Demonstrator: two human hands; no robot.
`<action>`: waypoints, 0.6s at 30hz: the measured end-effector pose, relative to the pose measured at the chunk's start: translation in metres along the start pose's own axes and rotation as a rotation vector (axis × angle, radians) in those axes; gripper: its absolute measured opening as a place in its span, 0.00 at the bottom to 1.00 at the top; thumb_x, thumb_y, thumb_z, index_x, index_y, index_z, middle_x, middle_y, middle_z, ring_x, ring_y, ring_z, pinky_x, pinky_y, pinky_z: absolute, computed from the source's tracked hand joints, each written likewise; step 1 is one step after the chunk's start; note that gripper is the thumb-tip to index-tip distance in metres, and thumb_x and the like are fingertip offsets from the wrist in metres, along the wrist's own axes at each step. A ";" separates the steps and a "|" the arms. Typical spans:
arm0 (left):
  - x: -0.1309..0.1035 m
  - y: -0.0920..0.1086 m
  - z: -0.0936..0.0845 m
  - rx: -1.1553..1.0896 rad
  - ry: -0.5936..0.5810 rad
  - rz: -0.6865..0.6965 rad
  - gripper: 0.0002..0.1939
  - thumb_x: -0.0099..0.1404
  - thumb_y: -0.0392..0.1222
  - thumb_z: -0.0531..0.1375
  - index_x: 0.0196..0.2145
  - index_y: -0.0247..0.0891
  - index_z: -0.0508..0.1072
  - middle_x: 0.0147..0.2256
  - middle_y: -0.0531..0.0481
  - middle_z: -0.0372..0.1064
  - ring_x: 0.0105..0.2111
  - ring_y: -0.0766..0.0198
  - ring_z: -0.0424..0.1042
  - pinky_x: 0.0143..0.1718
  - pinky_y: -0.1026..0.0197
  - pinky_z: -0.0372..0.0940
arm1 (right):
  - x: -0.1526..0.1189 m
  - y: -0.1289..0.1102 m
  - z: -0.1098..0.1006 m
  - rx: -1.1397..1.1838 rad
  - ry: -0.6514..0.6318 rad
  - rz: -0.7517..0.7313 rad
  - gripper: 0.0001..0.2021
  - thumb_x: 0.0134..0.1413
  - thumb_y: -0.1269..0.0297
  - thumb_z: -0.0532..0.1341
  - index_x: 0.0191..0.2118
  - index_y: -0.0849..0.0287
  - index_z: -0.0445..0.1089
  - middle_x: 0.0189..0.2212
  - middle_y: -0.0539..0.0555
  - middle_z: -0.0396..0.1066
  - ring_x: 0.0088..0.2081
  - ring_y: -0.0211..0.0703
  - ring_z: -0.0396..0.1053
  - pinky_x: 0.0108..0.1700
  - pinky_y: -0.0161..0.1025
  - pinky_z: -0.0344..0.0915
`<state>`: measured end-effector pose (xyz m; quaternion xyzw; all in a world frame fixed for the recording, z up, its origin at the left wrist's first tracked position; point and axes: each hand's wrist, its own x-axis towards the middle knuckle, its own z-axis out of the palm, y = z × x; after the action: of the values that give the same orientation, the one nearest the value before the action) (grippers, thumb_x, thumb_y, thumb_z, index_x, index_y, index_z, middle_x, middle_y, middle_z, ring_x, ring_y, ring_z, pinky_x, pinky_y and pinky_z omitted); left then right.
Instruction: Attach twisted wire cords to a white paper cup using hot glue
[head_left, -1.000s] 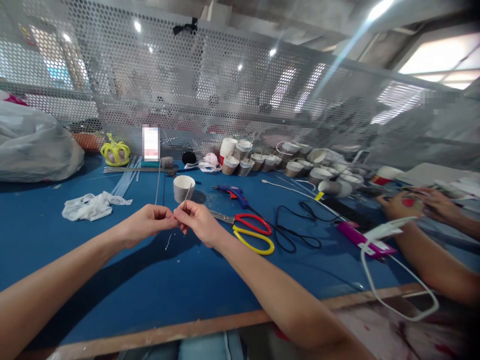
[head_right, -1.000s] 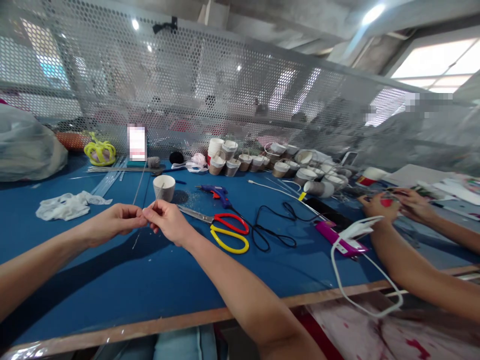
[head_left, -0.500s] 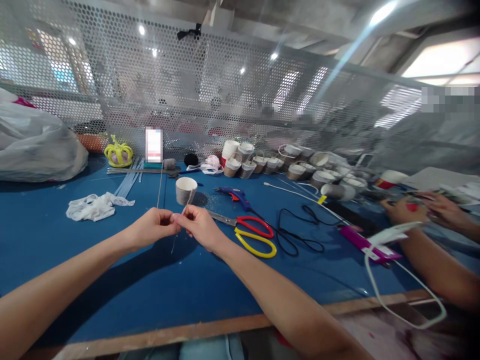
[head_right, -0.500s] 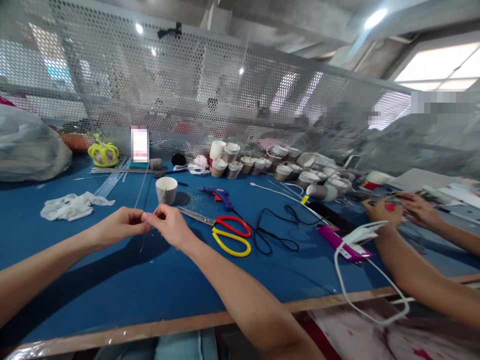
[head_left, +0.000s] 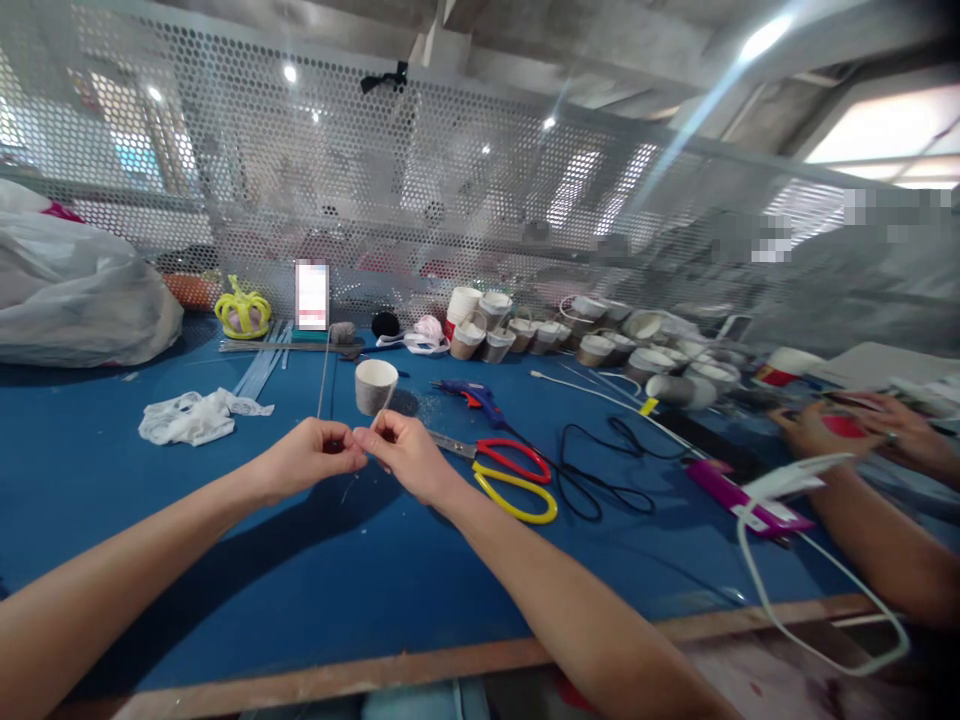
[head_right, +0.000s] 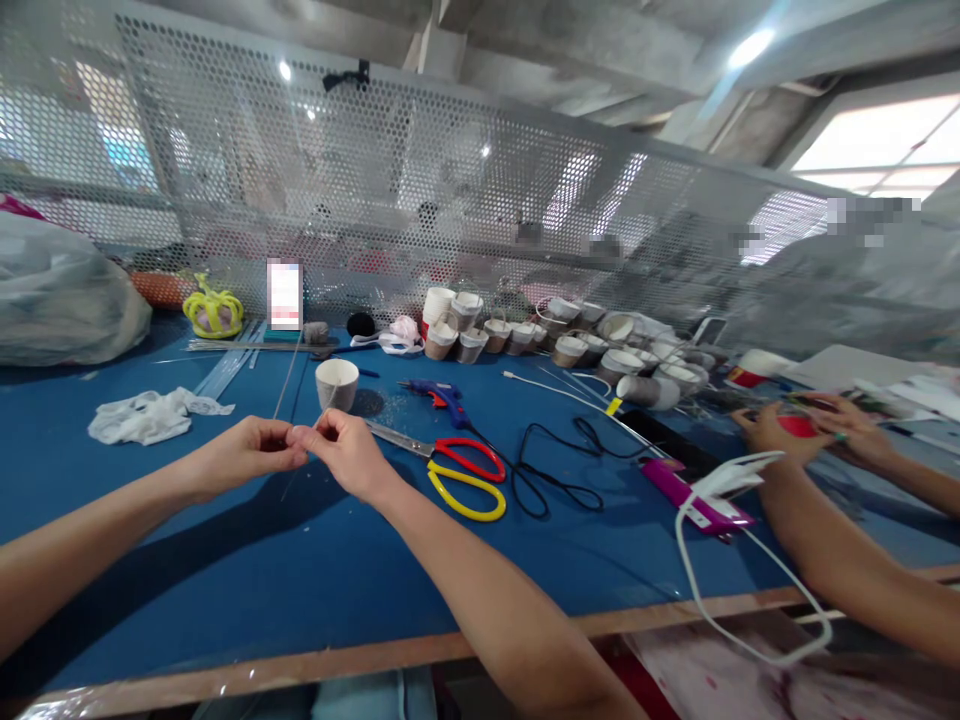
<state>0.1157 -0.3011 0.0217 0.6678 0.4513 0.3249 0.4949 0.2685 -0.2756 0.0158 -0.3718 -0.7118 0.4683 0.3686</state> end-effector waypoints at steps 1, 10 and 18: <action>0.000 0.000 0.000 0.008 0.003 -0.003 0.11 0.52 0.45 0.57 0.23 0.32 0.66 0.20 0.58 0.54 0.22 0.72 0.52 0.23 0.67 0.47 | 0.000 0.000 0.001 -0.018 0.023 -0.013 0.17 0.44 0.52 0.59 0.20 0.61 0.57 0.13 0.44 0.54 0.17 0.29 0.51 0.19 0.30 0.47; -0.002 0.003 -0.002 -0.063 -0.048 -0.052 0.12 0.53 0.46 0.57 0.23 0.32 0.66 0.19 0.57 0.56 0.20 0.73 0.51 0.21 0.68 0.46 | -0.001 -0.003 0.001 0.245 -0.135 0.020 0.15 0.45 0.52 0.58 0.26 0.61 0.60 0.21 0.47 0.61 0.20 0.30 0.56 0.21 0.30 0.55; 0.000 -0.001 0.000 0.047 -0.003 0.020 0.11 0.53 0.45 0.56 0.21 0.33 0.64 0.19 0.58 0.54 0.21 0.72 0.52 0.22 0.68 0.48 | -0.001 -0.001 -0.001 0.062 -0.059 0.026 0.18 0.44 0.50 0.58 0.22 0.60 0.58 0.13 0.43 0.54 0.16 0.29 0.52 0.18 0.30 0.49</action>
<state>0.1152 -0.3005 0.0206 0.6841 0.4515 0.3183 0.4763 0.2694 -0.2761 0.0173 -0.3556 -0.7026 0.5056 0.3525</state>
